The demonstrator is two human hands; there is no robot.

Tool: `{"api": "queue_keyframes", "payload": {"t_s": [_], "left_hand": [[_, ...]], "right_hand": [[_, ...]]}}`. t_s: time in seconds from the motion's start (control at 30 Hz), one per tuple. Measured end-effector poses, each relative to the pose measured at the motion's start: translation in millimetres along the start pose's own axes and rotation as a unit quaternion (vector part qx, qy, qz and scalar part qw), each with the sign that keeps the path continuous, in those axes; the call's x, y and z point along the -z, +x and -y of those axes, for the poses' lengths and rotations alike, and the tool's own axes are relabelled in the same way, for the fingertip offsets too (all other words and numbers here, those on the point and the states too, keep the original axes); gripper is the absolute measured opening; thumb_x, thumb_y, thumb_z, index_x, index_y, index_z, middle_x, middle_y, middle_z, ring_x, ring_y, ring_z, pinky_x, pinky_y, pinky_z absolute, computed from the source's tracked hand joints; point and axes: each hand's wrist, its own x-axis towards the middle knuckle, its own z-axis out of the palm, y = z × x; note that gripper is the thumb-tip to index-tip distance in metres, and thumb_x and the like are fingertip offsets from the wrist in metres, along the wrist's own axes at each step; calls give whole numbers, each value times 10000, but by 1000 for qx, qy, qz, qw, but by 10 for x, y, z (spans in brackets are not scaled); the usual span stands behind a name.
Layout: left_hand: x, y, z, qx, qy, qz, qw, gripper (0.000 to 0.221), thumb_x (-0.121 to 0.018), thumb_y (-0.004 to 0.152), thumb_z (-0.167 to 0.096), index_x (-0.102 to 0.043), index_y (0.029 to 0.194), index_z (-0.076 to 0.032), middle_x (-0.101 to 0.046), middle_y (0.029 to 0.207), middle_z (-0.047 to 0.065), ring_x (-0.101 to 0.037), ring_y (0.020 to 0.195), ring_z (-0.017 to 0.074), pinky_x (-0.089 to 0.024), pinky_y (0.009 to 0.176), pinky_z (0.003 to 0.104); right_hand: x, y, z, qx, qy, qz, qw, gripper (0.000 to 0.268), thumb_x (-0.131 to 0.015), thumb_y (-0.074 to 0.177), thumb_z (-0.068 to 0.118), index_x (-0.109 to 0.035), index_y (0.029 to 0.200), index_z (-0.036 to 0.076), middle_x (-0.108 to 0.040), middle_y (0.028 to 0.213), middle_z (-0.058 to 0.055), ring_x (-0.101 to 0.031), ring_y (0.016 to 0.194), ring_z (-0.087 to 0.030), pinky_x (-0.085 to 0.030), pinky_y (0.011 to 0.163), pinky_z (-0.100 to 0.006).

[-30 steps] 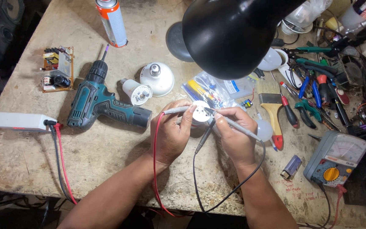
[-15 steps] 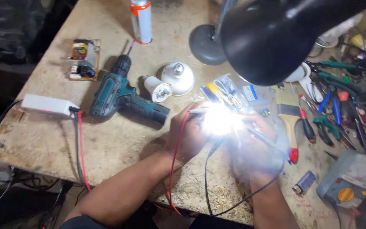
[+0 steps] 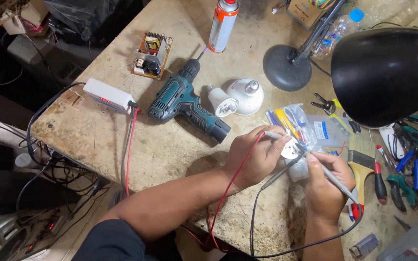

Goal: Testing LED bulbs with multimeter probes and inspecting components at a repair bench.

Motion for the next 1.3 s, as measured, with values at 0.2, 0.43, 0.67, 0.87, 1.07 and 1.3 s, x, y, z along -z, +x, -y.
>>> {"api": "queue_keyframes", "payload": {"t_s": [0.2,0.43,0.67,0.87,1.07,1.3], "left_hand": [[119,96,-28,7,3,-19,1000,214,-539,1042,-243,-674,1055,-77,-737,1046,69,-734,940,310,-548,692,438],[639,348,-169,-117,27,-151,981,177,-566,1058,-142,-666,1088,0,-743,1039,125,-738,931,275,-592,833,354],[1604,22,470,-168,348,-127,914,171,-681,981,-165,-752,1125,-224,-650,914,-6,-706,777,207,-590,670,313],[1654,-435,1097,-211,441,44,871,210,-593,970,-204,-690,1119,-316,-593,870,-58,-678,779,179,-589,608,299],[1784,-935,1168,-156,502,124,841,134,-542,931,-227,-628,966,-324,-547,847,-77,-634,864,158,-541,579,288],[1877,-1067,1030,-115,492,147,850,224,-533,946,-216,-642,1105,-329,-593,930,-60,-631,944,160,-564,617,318]], "right_hand": [[-14,-32,297,29,21,-56,998,95,-644,1028,-4,-661,1088,-76,-703,1007,-188,-734,953,-275,-592,888,-341],[46,-189,471,150,-8,10,989,56,-587,1074,-1,-609,1105,-42,-703,935,-152,-723,785,-200,-619,641,-221],[-464,-397,933,341,-15,142,929,260,-720,855,1,-735,1103,77,-708,982,-87,-716,811,-267,-607,682,-325],[-1021,-521,888,401,-108,243,876,263,-669,873,84,-684,1135,79,-664,1001,-96,-711,847,-328,-589,739,-416],[-1209,-916,599,401,-320,327,794,569,-885,584,143,-683,1116,144,-638,1017,5,-677,867,-192,-622,669,-313],[-1057,-1014,607,393,-354,255,810,348,-557,831,133,-697,1144,195,-613,925,12,-663,762,-216,-565,545,-329]]}}
